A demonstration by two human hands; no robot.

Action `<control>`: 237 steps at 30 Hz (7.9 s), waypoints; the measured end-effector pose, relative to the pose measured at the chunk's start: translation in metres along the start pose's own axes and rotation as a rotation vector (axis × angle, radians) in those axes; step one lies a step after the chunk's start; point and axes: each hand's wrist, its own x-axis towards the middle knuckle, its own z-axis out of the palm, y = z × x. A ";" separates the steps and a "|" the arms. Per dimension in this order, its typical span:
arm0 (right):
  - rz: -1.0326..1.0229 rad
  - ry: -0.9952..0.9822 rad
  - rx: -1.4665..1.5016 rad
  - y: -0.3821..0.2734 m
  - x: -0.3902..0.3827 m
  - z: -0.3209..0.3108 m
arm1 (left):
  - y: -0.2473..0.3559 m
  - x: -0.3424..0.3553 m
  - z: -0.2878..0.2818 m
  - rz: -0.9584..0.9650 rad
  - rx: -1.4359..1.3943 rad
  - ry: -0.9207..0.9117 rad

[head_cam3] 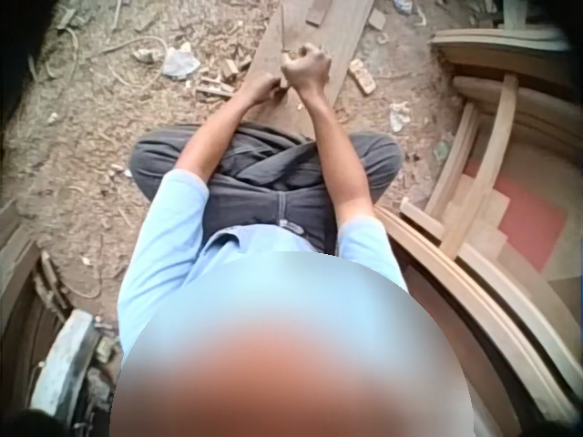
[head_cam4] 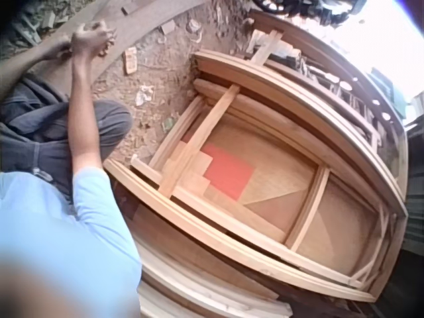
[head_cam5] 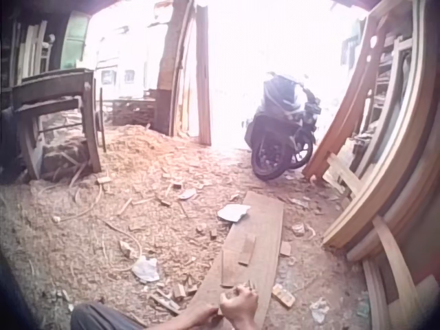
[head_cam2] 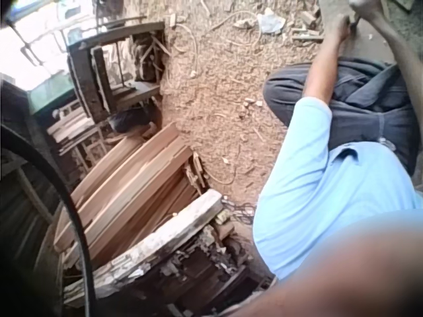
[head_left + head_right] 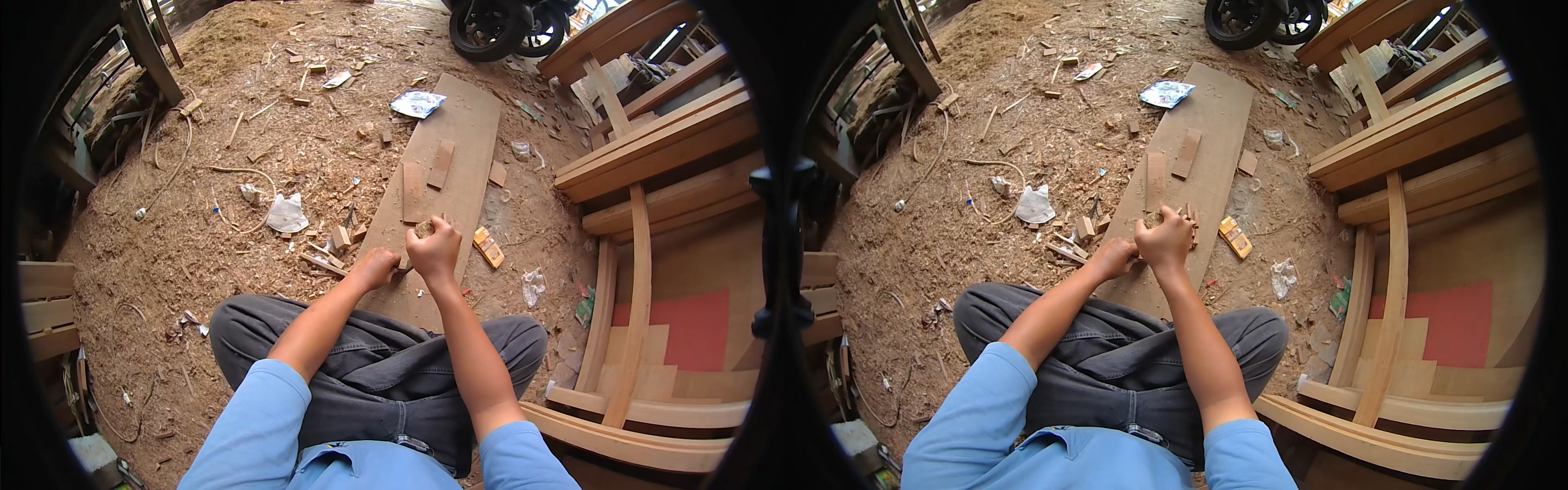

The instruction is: The person sits cross-legged on the floor and uses a chisel to carve small wooden blocks into thin shavings. The person repeatedly holds a block, shaves it, and places the shavings on a board.

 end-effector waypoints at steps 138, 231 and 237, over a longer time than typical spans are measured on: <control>-0.018 -0.034 -0.140 -0.018 0.000 0.012 | -0.012 0.003 0.013 -0.022 0.037 0.004; -0.097 -0.464 -0.407 -0.024 0.005 -0.003 | 0.009 0.002 -0.005 -0.044 0.073 0.050; -0.145 -0.551 -0.429 -0.021 0.005 -0.009 | 0.012 0.004 -0.013 -0.045 0.145 -0.076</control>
